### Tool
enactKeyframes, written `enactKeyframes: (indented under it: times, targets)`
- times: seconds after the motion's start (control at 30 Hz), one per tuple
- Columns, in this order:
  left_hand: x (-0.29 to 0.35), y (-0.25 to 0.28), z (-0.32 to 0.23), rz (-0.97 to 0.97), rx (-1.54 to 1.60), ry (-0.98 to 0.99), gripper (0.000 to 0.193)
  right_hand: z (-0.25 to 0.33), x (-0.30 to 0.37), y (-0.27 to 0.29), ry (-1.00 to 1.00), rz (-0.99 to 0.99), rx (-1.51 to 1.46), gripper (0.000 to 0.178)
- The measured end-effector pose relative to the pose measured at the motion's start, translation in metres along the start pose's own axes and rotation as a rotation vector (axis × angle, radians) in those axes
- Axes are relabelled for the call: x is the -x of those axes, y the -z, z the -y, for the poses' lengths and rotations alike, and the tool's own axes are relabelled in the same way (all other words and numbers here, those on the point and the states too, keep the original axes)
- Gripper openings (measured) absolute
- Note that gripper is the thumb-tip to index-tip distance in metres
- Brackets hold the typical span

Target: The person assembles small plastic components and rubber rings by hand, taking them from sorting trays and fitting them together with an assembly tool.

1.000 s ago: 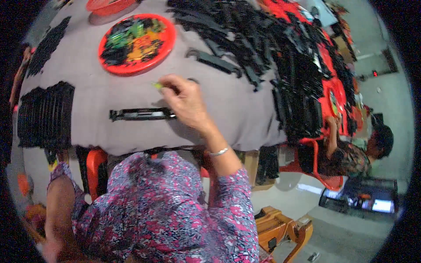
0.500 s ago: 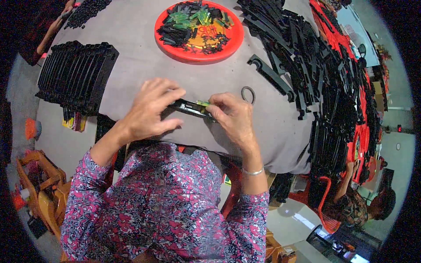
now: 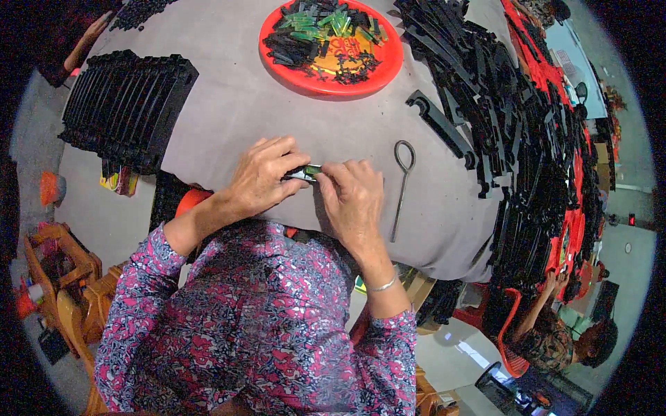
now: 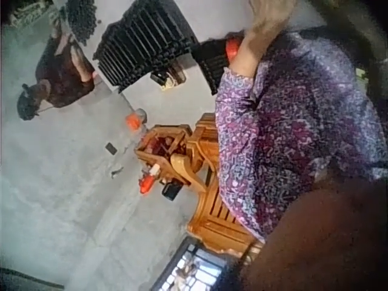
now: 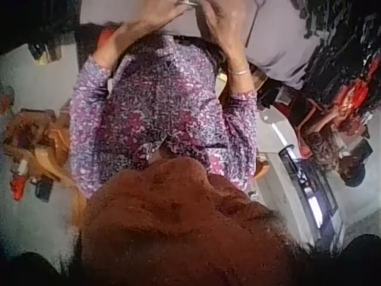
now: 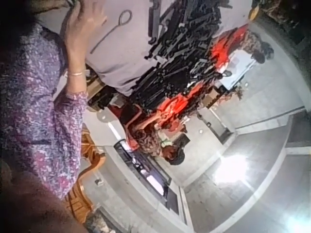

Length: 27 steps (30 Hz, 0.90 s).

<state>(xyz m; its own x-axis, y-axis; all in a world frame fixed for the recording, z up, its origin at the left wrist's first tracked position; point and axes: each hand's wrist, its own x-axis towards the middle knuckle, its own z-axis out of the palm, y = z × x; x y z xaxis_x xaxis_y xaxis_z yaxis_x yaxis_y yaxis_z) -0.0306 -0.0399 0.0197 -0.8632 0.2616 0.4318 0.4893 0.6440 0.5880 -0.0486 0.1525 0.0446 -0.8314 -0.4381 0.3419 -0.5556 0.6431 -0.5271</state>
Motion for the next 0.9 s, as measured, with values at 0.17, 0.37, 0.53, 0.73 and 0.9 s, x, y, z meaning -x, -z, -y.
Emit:
enactKeyframes:
  times: [0.17,0.37,0.53,0.73,0.9]
  targets:
    - [-0.001,0.006,0.001,0.089,0.036,0.032,0.029,0.002,0.003,-0.008,-0.041,-0.091,-0.014,0.01]
    - [-0.022,0.014,0.012,0.34,0.198,0.098,0.027,0.007,0.001,-0.007,-0.08,-0.095,0.004,0.01]
    - [-0.039,0.013,0.015,0.468,0.157,0.056,0.027,0.006,-0.001,-0.008,-0.1,-0.121,-0.029,0.009]
    - [-0.039,0.009,0.016,0.416,0.161,0.054,0.024,0.0,0.0,-0.015,-0.01,-0.186,0.057,0.01]
    - [-0.036,0.006,0.016,0.361,0.12,0.044,0.021,0.001,0.003,-0.01,0.004,-0.135,0.158,0.011]
